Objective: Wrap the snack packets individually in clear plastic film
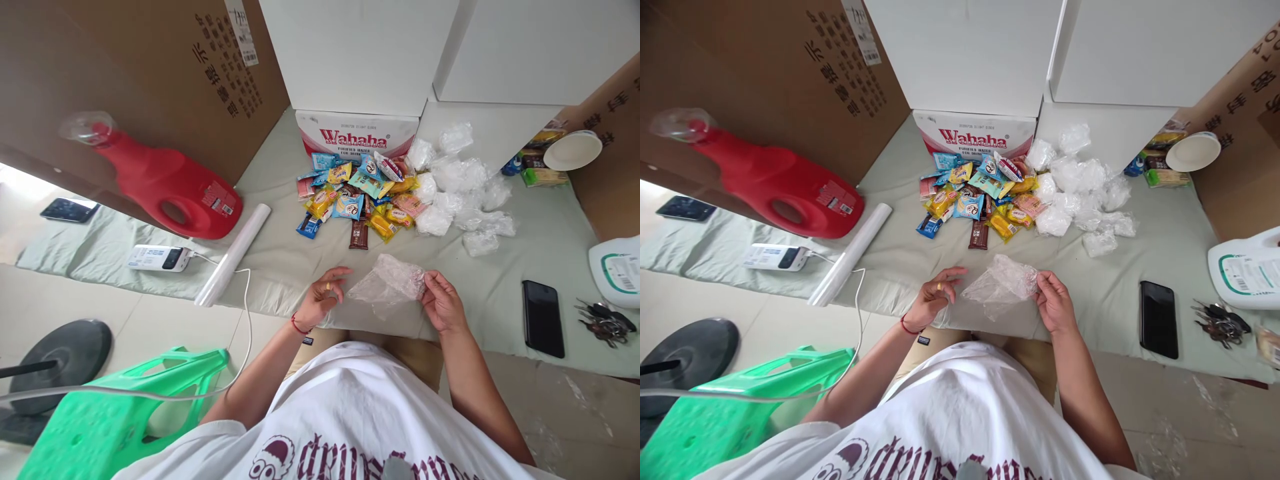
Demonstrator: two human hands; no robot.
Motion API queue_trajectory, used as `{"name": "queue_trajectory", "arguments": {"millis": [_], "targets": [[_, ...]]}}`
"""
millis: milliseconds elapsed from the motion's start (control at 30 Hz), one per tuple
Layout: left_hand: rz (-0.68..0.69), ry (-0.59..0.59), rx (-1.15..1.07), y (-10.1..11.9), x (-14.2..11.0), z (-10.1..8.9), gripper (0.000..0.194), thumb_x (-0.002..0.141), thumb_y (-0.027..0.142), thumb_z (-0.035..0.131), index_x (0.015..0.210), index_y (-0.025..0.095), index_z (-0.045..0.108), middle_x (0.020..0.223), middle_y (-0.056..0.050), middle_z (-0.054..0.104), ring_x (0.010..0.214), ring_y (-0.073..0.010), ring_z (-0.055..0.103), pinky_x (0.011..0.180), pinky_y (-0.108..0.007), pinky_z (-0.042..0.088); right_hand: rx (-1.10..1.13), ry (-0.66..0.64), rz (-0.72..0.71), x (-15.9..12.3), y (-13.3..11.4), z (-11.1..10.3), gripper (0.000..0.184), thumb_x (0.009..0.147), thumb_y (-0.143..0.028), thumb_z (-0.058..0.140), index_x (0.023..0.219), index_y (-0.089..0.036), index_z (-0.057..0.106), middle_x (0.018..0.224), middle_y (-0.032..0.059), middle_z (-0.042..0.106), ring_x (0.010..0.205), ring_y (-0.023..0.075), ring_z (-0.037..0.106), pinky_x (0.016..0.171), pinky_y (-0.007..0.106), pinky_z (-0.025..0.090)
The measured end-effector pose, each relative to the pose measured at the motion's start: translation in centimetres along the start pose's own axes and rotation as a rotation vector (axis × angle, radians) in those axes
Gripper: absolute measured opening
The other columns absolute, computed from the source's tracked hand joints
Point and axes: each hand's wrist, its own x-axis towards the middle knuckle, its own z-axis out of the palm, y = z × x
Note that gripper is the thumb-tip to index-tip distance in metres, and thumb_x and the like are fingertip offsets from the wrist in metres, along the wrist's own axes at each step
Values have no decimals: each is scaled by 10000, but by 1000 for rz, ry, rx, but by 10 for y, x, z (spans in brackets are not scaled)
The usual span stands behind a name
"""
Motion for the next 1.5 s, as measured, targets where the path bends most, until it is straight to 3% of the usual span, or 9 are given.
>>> {"name": "queue_trajectory", "arguments": {"millis": [133,233,467,700,800,933,1100,1267,1500], "targets": [[-165,178,-344,-3,0,14,350,787,367,777,1100,233,694,1492,-109,564,1400,-320,523,1051,-467,512,36,-75,-1,-2,-5,10,315,729,-486,886,800,-245,695,750,-13,599,695,134,535,670,263,486],[-284,138,-375,0,7,30,642,709,284,877,1302,278,632,1501,-97,562,1402,-287,521,1076,-413,484,35,-127,29,-3,-7,19,329,704,-493,885,784,-244,686,753,-6,597,688,146,544,691,293,507],[-493,-95,-592,11,19,53,415,682,442,918,931,181,715,919,-58,706,838,-178,670,803,-318,514,24,-114,12,-2,-3,29,344,703,-511,868,793,-251,662,741,-8,591,672,156,550,676,310,517],[-252,157,-140,4,17,58,510,781,651,776,726,193,558,628,61,418,597,-92,348,585,-259,273,-323,182,-215,1,6,15,392,727,-584,855,893,-252,728,829,8,655,751,161,546,697,286,486],[-205,149,-61,4,15,59,496,825,658,726,735,198,563,647,52,432,623,-107,354,603,-267,279,-461,94,-307,-7,4,18,321,858,-570,753,937,-259,754,835,16,672,751,166,544,708,291,471],[-222,92,-88,8,11,64,481,816,661,740,802,196,618,689,41,501,641,-114,402,619,-261,323,-580,-154,-239,-14,5,35,294,778,-486,858,959,-259,812,870,30,720,761,175,562,741,308,475],[-278,37,-210,6,9,52,539,629,597,915,874,189,663,778,25,602,663,-99,470,620,-233,349,-456,-73,-212,-1,-5,28,314,805,-539,814,857,-233,773,711,1,636,648,135,484,607,273,412],[-342,176,-165,-7,10,29,527,706,661,822,757,186,599,605,77,412,531,-66,293,518,-232,209,-292,30,-93,38,-29,2,465,594,-561,929,796,-200,717,679,-24,565,601,95,438,508,221,329],[-173,458,303,-11,7,14,347,865,530,692,921,195,625,791,2,555,658,-138,509,605,-270,417,-544,101,-94,87,-14,-1,466,596,-589,832,778,-188,679,623,-38,521,577,103,403,520,245,291]]}}
